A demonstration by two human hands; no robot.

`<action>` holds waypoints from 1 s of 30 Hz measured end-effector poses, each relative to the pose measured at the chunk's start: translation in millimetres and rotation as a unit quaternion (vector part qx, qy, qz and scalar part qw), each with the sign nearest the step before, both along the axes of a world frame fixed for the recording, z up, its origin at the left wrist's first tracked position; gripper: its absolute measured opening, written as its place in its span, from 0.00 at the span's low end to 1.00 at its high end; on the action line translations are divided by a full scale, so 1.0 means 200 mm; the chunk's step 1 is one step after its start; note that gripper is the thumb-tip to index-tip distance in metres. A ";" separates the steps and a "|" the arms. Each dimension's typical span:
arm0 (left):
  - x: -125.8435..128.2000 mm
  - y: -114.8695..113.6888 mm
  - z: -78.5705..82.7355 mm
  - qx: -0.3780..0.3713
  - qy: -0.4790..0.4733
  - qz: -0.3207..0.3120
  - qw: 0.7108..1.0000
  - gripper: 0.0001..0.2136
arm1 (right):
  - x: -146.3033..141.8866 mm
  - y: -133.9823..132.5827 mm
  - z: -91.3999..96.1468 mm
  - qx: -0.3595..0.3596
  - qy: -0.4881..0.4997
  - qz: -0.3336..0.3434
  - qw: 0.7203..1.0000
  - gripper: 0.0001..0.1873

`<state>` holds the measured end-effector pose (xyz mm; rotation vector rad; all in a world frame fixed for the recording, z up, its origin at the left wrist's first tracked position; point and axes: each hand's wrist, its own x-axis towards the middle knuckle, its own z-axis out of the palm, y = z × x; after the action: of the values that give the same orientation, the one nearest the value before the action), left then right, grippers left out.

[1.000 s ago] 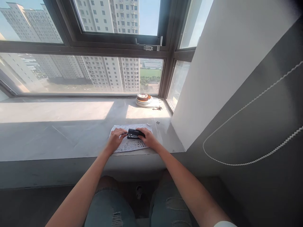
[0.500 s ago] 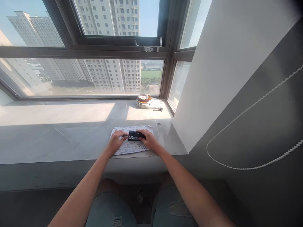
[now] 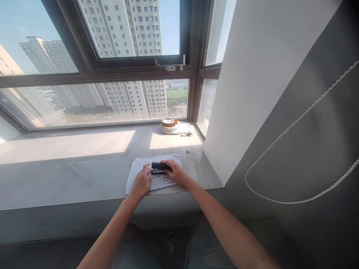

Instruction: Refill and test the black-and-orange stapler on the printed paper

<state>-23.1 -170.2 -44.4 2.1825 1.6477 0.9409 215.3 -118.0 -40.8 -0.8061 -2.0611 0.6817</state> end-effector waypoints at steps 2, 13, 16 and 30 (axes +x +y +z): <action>0.06 -0.01 0.01 -0.009 -0.012 -0.013 1.000 0.32 | 0.00 0.01 0.00 0.006 -0.011 0.000 1.000 0.28; -0.15 0.13 0.08 0.001 0.094 0.024 0.995 0.21 | 0.00 -0.01 0.01 0.022 -0.050 -0.050 0.997 0.28; -0.29 0.18 0.04 -0.023 0.161 0.123 0.979 0.25 | 0.00 -0.02 0.02 0.016 -0.046 -0.054 0.997 0.28; -0.29 0.14 -0.01 -0.079 0.226 0.134 0.962 0.29 | 0.54 -0.15 0.04 -0.011 0.007 -0.215 0.976 0.21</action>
<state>-80.7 -142.1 -46.3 2.2111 2.1800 0.3530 322.7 -148.8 -33.7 -1.2093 -1.7819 0.4657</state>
